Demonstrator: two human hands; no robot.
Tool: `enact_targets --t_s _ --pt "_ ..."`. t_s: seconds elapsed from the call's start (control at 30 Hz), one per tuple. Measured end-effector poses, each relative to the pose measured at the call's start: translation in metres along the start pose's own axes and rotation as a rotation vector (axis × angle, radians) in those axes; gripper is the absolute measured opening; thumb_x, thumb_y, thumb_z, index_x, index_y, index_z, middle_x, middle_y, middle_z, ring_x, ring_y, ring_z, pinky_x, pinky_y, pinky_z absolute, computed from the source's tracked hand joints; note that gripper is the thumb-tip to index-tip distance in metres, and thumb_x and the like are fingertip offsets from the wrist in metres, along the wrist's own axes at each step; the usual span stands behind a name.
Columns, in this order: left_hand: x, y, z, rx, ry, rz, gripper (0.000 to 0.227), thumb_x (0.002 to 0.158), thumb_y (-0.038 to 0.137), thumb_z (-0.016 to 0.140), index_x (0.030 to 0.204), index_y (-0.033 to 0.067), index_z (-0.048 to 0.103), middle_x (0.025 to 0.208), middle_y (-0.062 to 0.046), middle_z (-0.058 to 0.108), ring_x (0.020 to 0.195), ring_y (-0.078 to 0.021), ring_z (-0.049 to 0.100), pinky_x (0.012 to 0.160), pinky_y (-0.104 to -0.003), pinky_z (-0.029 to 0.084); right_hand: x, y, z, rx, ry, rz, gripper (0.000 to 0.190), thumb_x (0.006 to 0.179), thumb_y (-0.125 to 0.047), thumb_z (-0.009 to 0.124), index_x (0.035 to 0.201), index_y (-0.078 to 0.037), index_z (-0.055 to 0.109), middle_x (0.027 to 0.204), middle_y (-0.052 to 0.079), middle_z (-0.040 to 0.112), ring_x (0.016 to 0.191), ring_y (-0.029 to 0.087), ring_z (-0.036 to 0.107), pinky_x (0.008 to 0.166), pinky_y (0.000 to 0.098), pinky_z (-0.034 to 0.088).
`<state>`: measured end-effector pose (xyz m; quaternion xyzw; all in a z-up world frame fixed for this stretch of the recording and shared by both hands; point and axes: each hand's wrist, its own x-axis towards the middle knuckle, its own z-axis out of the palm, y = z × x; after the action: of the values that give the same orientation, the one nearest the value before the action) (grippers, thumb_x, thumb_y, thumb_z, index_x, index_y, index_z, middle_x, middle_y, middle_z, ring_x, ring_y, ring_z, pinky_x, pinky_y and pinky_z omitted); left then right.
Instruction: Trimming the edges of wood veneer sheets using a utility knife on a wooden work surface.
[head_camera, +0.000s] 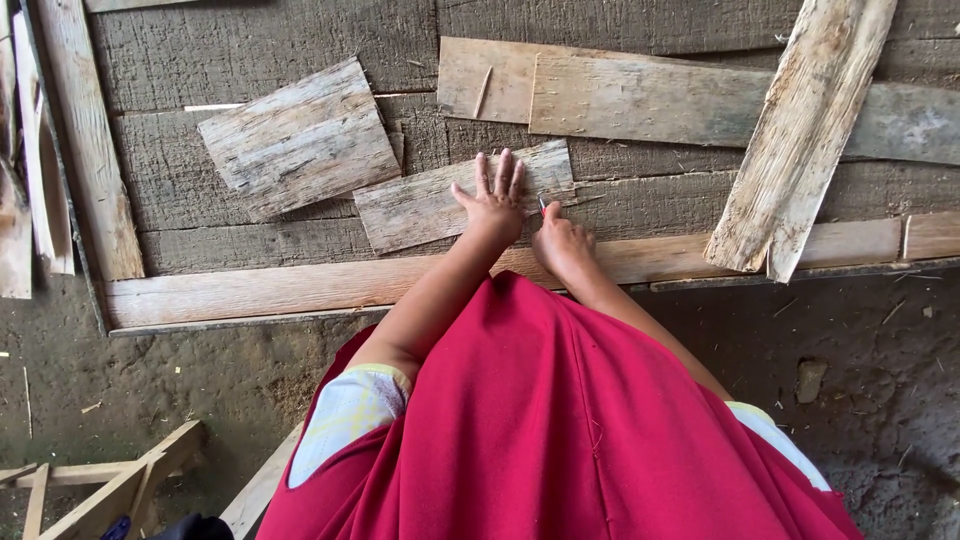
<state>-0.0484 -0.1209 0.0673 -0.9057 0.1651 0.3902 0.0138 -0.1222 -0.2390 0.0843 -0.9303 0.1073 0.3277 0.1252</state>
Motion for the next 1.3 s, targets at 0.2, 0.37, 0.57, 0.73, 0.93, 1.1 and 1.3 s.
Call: enact_targets --t_s 0.2,0.37,0.57,0.73,0.93,1.1,1.3 --pt "-0.013 0.003 -0.015 0.000 -0.042 -0.016 0.076 0.110 0.045 0.040 0.166 0.0219 -0.006 0.170 -0.006 -0.022 0.150 -0.0462 -0.025 0.101 -0.090 0.013 0.007 0.021 0.037 -0.088 0.002 -0.002 0.054 0.098 -0.027 0.041 0.144 0.002 0.036 0.102 0.022 0.074 0.106 0.046 0.071 0.090 0.0599 0.053" --pt "-0.012 0.003 -0.011 0.013 -0.035 -0.005 0.074 0.110 0.044 0.038 0.166 0.0209 -0.005 0.170 -0.007 -0.020 0.150 -0.0473 -0.023 0.100 -0.090 0.015 0.008 0.030 0.022 -0.036 -0.078 0.016 0.051 0.098 -0.032 0.041 0.140 -0.004 0.037 0.105 0.024 0.073 0.110 0.047 0.069 0.092 0.0608 0.051" --pt "-0.007 -0.001 -0.003 0.011 -0.016 0.016 0.072 0.110 0.045 0.035 0.166 0.0186 0.000 0.171 -0.009 -0.018 0.150 -0.0492 -0.023 0.100 -0.090 0.015 0.027 0.000 -0.036 0.120 -0.005 0.013 0.046 0.099 -0.038 0.038 0.135 -0.010 0.036 0.105 0.026 0.072 0.106 0.049 0.069 0.090 0.0610 0.050" --pt "-0.012 -0.004 -0.010 -0.007 0.006 0.024 0.071 0.109 0.044 0.036 0.166 0.0178 0.004 0.171 -0.009 -0.015 0.150 -0.0495 -0.021 0.101 -0.090 0.015 0.038 -0.023 -0.059 0.125 0.032 -0.018 0.041 0.099 -0.033 0.037 0.132 -0.008 0.037 0.104 0.028 0.072 0.104 0.051 0.069 0.091 0.0611 0.049" --pt "-0.009 -0.003 -0.008 0.012 0.020 0.022 0.079 0.106 0.041 0.048 0.167 0.0187 0.003 0.171 -0.009 -0.016 0.150 -0.0494 -0.020 0.100 -0.090 0.015 0.054 -0.020 -0.056 0.077 -0.005 -0.062 0.041 0.096 -0.036 0.036 0.129 -0.011 0.035 0.107 0.028 0.072 0.107 0.050 0.069 0.095 0.0621 0.048" --pt "-0.007 -0.001 -0.002 0.021 0.011 0.017 0.079 0.106 0.039 0.048 0.167 0.0194 0.002 0.171 -0.008 -0.016 0.150 -0.0490 -0.020 0.100 -0.090 0.015 0.054 -0.021 -0.054 0.047 -0.018 -0.062 0.039 0.096 -0.034 0.037 0.127 -0.011 0.037 0.109 0.028 0.071 0.108 0.050 0.068 0.095 0.0622 0.048" --pt "-0.005 -0.001 -0.007 0.035 -0.002 0.012 0.082 0.104 0.037 0.050 0.167 0.0190 0.001 0.171 -0.009 -0.017 0.149 -0.0502 -0.022 0.098 -0.091 0.014 0.077 -0.015 -0.043 -0.012 0.014 -0.092 0.042 0.092 -0.031 0.038 0.126 -0.006 0.038 0.104 0.026 0.072 0.105 0.050 0.069 0.092 0.0619 0.050"
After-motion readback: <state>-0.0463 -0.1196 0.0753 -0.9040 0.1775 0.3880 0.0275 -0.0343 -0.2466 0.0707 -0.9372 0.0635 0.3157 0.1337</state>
